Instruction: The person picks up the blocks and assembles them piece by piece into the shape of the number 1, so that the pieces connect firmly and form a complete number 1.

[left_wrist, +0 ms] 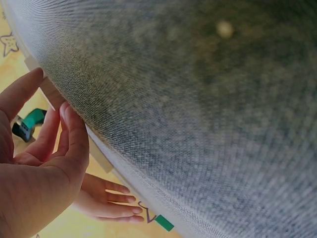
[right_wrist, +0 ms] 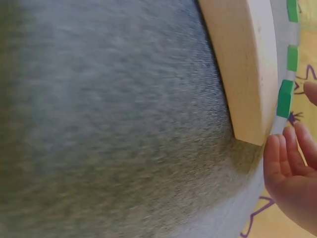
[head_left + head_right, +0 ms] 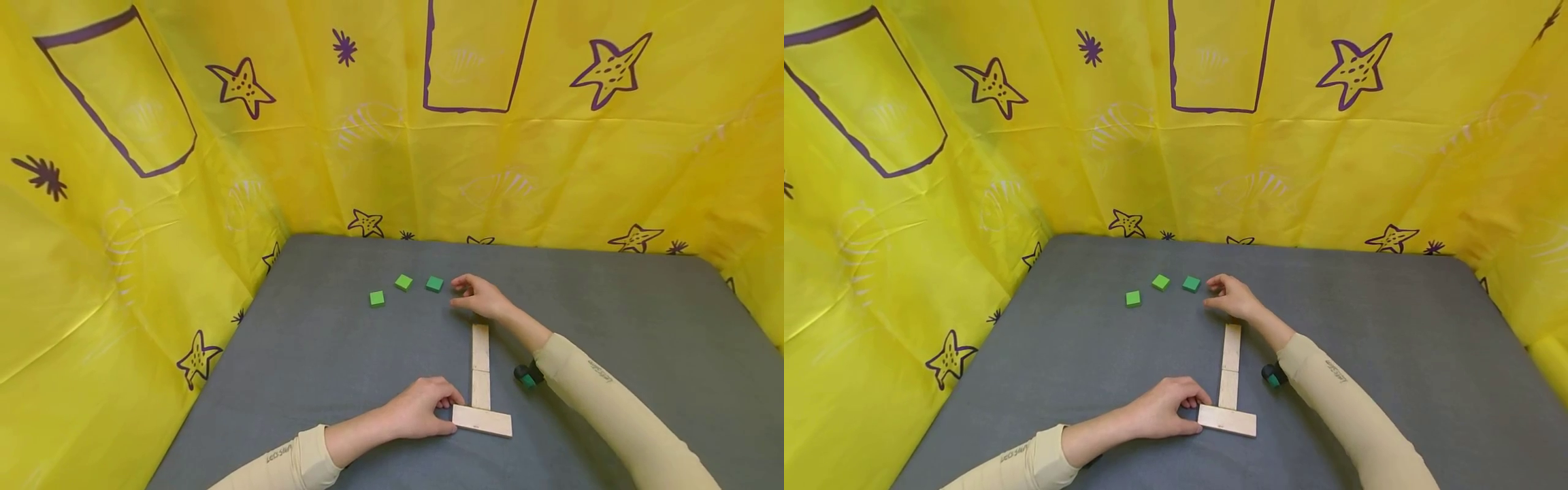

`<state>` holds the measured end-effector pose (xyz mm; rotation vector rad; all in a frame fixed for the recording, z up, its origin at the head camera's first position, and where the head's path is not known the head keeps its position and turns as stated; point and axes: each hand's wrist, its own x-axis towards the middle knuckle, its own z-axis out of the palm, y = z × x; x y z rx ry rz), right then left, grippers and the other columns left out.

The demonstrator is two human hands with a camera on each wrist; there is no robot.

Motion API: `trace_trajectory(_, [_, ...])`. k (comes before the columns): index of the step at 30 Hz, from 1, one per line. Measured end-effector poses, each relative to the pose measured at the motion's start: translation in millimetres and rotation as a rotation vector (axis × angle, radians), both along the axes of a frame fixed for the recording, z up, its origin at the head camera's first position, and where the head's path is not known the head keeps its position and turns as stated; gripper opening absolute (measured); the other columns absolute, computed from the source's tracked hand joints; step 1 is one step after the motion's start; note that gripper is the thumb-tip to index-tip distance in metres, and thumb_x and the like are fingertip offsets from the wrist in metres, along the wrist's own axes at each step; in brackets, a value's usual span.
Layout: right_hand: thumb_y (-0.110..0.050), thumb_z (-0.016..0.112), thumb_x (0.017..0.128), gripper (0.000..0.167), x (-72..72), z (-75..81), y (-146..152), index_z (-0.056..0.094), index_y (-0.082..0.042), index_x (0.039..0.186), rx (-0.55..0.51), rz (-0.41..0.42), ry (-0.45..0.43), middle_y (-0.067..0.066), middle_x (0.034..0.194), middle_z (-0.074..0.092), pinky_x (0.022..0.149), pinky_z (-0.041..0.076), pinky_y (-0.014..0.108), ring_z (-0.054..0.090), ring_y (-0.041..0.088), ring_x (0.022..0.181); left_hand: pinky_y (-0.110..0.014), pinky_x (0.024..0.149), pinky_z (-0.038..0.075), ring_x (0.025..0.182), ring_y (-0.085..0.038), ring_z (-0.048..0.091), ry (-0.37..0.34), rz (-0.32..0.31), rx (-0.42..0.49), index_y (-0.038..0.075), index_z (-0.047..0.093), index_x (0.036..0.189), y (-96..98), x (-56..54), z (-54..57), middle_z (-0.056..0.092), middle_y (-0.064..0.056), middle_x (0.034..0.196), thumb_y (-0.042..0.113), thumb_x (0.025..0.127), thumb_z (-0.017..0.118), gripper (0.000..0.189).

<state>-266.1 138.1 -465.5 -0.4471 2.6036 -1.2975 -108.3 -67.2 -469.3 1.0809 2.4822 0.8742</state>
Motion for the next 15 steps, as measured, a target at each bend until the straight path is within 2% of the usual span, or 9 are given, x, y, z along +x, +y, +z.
trace_trajectory(5, [-0.015,0.074,0.085,0.047,-11.8,-0.3,-10,0.057,0.005,0.124,0.055,0.027,0.063,0.021,0.118,0.061,0.088,0.045,0.046,0.056,0.034,0.102,-0.007,0.072,0.039,0.08,0.003,0.052,-0.006,0.003,-0.004,0.012,0.071,0.103,0.0,0.0,0.5,0.059,0.01,0.089,0.013,0.077,0.082,0.028])
trace_trajectory(15, [-0.016,0.077,0.082,0.047,-27.8,0.3,-26,0.059,0.005,0.121,0.15,0.023,0.091,0.02,0.111,0.062,0.09,0.044,0.045,0.057,0.034,0.102,-0.007,0.072,0.039,0.08,0.004,0.052,0.003,-0.002,-0.002,0.013,0.071,0.103,-0.5,-0.4,-0.2,0.058,0.011,0.089,0.013,0.077,0.082,0.028])
